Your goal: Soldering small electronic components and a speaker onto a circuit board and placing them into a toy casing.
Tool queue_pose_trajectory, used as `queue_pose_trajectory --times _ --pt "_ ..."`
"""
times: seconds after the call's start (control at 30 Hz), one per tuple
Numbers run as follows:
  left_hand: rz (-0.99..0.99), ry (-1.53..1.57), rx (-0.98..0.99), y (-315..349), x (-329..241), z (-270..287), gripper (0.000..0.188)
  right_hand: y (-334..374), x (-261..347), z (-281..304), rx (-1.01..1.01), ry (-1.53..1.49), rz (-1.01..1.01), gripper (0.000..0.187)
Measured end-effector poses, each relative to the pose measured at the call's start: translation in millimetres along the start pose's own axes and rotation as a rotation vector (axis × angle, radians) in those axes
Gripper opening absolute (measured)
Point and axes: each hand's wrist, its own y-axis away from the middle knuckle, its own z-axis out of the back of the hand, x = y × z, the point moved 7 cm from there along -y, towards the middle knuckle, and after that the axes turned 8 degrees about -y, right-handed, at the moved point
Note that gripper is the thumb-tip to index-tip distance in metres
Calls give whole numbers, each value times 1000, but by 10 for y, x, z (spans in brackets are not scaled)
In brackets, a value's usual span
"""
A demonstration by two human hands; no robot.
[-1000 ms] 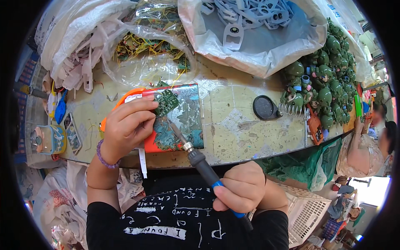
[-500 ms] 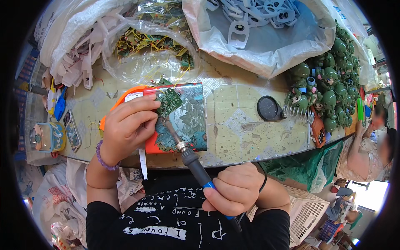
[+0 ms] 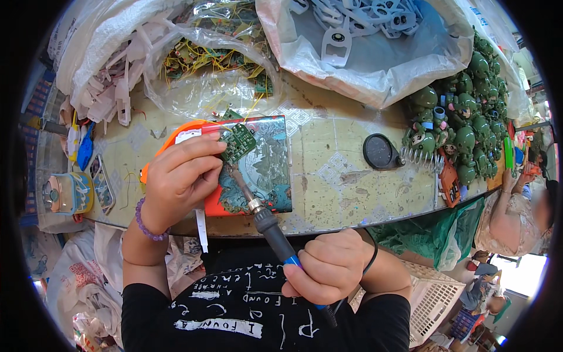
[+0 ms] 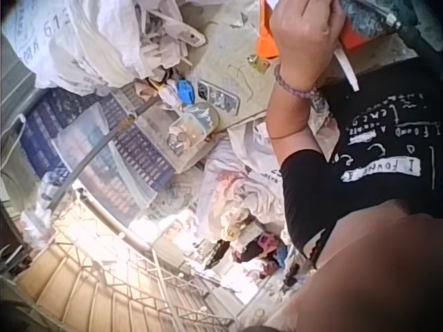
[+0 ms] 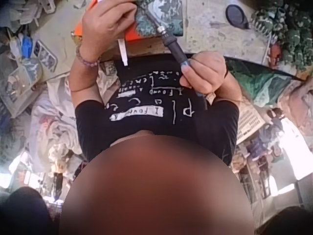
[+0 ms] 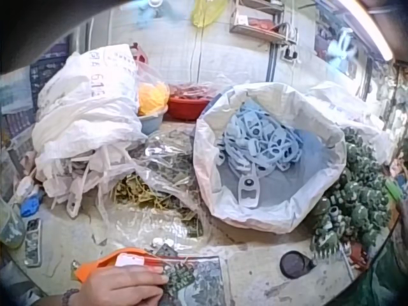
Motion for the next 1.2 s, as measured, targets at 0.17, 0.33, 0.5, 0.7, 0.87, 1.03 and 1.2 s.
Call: queue_pose_trajectory --times 0.17,0.33,0.5,0.7,0.87,1.03,1.2 --pt "0 -8 12 3 0 -6 17 -24 -1 -19 49 16 -1 34" --pt "4 -11 7 1 -4 -13 17 -39 10 -36 79 34 23 34" --pt "-3 -22 5 1 -8 2 17 -60 27 -25 83 61 39 34" --pt "-7 -19 7 -8 -20 -2 18 1 50 30 -39 55 93 30" --pt "-6 -23 14 -16 -19 3 18 12 30 8 26 99 36 34" --pt "-7 -23 11 -11 -13 0 17 35 18 48 -70 51 44 30" --pt "-15 6 33 -32 2 68 19 85 16 111 -146 119 -3 31"
